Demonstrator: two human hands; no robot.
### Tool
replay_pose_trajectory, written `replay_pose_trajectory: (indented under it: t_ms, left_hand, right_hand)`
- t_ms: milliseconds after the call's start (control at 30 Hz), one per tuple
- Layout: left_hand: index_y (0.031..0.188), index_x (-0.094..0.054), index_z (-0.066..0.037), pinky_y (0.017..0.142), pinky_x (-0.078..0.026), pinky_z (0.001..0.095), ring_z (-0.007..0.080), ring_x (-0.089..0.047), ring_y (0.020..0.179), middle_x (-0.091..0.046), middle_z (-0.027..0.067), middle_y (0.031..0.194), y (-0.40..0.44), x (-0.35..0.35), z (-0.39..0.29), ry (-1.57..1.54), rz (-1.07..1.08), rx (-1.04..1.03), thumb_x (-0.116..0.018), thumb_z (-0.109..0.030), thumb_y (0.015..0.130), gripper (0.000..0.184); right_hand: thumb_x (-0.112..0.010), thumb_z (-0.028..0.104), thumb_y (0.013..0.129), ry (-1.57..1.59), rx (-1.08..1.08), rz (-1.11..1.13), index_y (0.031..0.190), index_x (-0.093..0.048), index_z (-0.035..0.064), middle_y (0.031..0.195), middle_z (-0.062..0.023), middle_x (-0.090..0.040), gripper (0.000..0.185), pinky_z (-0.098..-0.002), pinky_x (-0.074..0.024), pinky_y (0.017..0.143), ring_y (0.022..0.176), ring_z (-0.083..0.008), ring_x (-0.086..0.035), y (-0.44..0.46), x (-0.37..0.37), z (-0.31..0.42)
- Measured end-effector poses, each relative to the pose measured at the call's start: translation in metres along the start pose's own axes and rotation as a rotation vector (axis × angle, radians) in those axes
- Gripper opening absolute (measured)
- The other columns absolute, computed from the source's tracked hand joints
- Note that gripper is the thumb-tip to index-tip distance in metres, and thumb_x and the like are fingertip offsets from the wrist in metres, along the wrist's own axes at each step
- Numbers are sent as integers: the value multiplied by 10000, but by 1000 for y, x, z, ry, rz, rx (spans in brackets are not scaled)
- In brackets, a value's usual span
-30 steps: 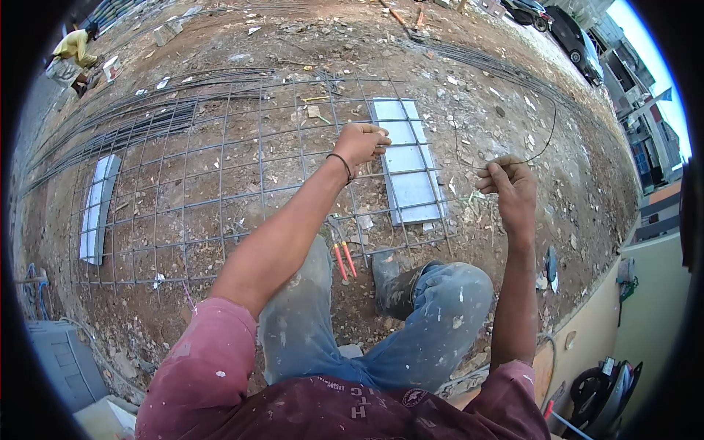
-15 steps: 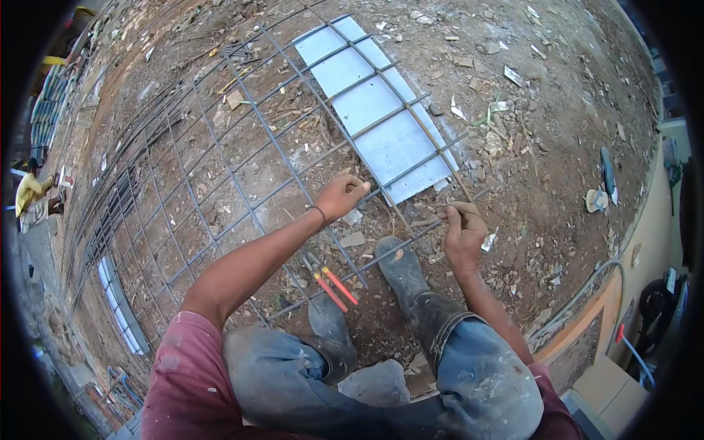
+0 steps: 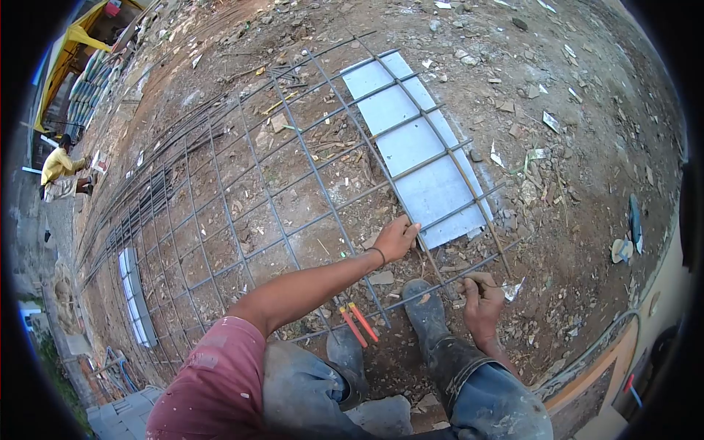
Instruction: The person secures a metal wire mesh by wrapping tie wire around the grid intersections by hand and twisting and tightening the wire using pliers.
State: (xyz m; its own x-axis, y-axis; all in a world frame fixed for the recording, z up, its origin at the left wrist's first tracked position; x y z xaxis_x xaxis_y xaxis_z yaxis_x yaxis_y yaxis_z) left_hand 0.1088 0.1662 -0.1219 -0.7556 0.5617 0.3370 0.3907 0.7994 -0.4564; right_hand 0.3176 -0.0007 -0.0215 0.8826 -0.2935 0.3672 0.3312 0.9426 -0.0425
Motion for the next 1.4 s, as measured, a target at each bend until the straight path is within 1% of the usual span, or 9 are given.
replay_pose_trajectory:
  t_ms: [500, 700, 767, 900, 1000, 1133, 1233, 1333, 1400]
  left_hand:
    - [899, -561, -37, 669, -478, 390, 188, -558, 686, -592, 67, 740, 8, -12, 22, 136, -153, -132, -584, -393, 1085, 403]
    - [912, -572, -32, 649, -470, 381, 174, -561, 684, -606, 66, 734, 9, -7, 17, 48, -90, -82, -594, -386, 1080, 392]
    - [915, -601, -25, 613, -471, 352, 145, -570, 641, -658, 53, 730, 3, -2, 4, -106, 8, 45, -618, -372, 1071, 381]
    - [920, -646, -21, 472, -471, 278, 100, -598, 534, -725, 57, 781, -1, 18, -14, -147, 128, 256, -689, -410, 1029, 406]
    - [921, -644, -18, 449, -487, 254, 101, -610, 517, -713, 62, 773, 12, 16, 10, -204, 182, 288, -693, -443, 1021, 439]
    - [1131, -623, 59, 558, -558, 255, 159, -695, 717, -686, 154, 946, 17, 13, 22, -438, 107, 318, -604, -561, 1040, 627]
    - [1213, -595, 70, 679, -590, 295, 197, -710, 846, -671, 167, 1002, 11, 21, 26, -475, 104, 376, -490, -646, 1052, 741]
    - [1242, -602, 73, 798, -596, 343, 213, -709, 886, -692, 160, 1037, 7, 24, 37, -425, 57, 378, -399, -663, 1072, 782]
    - [1268, -604, 72, 827, -590, 347, 216, -714, 924, -706, 161, 1087, 0, 28, 37, -435, 99, 383, -385, -642, 1084, 769]
  right_hand:
    - [-637, 13, 987, -51, -43, 4, 1001, -692, -41, 771, -127, -726, 79, -313, -535, 606, 674, -187, -730, 2, -3, -11]
    - [-612, 9, 1008, -17, -88, -2, 994, -675, -50, 807, -117, -725, 88, -295, -544, 636, 703, -169, -714, 4, -2, -13]
    - [-588, 5, 1029, -45, -127, 9, 992, -661, -58, 838, -111, -725, 104, -282, -553, 667, 728, -151, -702, 7, 1, -10]
    - [-593, -25, 1002, 13, 15, 221, 951, -691, -51, 771, -98, -706, 113, -286, -550, 642, 717, -153, -718, 22, -3, 24]
    - [-601, -15, 1000, 178, -163, 449, 928, -686, -55, 765, -85, -700, 119, -283, -551, 646, 716, -148, -711, 35, -14, 38]
    - [-603, -7, 997, 94, -251, 641, 912, -683, -60, 775, -75, -709, 128, -286, -548, 637, 701, -142, -699, 60, -35, 34]
    - [-627, 10, 981, 25, -321, 746, 912, -687, -47, 766, -70, -708, 108, -296, -547, 633, 681, -131, -685, 67, -50, 26]
    - [-641, 27, 964, -140, -232, 781, 898, -683, -29, 752, -82, -704, 97, -328, -542, 625, 653, -145, -676, 70, -61, 13]
    - [-635, 50, 961, -227, -90, 802, 924, -676, -13, 743, -145, -693, 84, -396, -538, 643, 668, -261, -693, 73, -70, 13]
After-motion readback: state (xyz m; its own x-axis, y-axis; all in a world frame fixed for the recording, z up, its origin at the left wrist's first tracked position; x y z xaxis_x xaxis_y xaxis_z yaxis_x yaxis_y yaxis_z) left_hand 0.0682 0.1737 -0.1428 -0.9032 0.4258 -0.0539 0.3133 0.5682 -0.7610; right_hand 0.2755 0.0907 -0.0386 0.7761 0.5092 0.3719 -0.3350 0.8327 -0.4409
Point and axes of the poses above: each hand's wrist, its own y-axis towards the middle knuckle, its own x-axis out of the back of the hand, z = x × y, the point moved 3 cm from there along y, towards the middle knuckle
